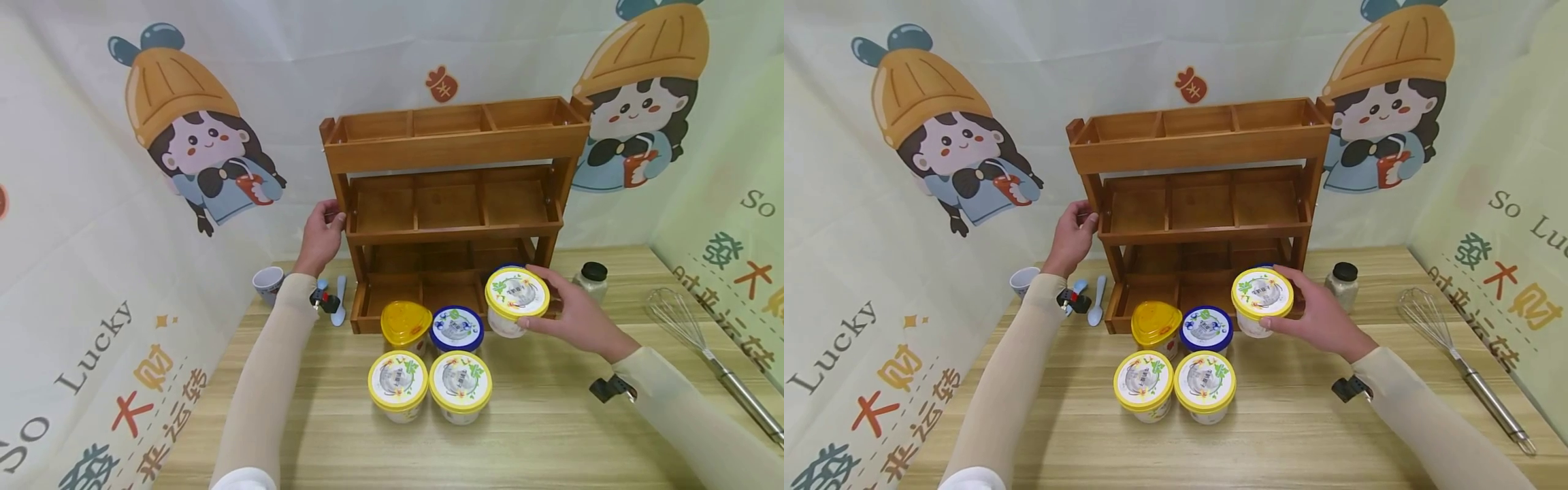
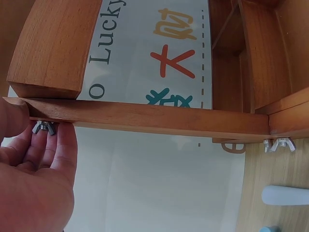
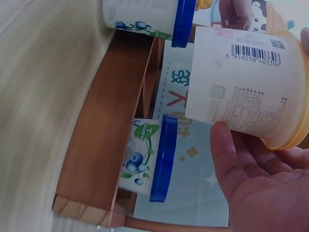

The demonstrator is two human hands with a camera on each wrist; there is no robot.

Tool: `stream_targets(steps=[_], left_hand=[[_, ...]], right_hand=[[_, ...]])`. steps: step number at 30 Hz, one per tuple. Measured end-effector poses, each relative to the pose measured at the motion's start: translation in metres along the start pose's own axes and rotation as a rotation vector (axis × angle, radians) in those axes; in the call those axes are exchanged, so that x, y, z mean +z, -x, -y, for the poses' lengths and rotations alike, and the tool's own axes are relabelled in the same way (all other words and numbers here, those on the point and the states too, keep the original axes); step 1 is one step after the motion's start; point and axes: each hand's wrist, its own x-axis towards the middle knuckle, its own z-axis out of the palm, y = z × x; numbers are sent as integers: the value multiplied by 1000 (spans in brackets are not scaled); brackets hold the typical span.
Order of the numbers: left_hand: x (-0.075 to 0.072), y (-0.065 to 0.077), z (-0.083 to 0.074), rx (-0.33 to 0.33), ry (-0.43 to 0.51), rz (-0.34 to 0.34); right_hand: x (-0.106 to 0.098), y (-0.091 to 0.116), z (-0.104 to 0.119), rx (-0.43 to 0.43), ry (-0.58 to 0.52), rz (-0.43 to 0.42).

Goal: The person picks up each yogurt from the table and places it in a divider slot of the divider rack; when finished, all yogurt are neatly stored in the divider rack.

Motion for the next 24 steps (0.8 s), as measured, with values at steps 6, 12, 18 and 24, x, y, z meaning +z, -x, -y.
stream_targets(steps=[6,12,18,24], left_hand=[[0,0,0,2,-1,1],[0,-2,0,-8,-7,6],[0,-2,-1,0,-4,11],[-3,-2,-2,-22,4,34]], right_hand=[[6,-16,2,31,10,-9],[16,-30,8,11,39,-33],[24,-47,13,47,40,-49],[34,-62,9,45,29,-51]])
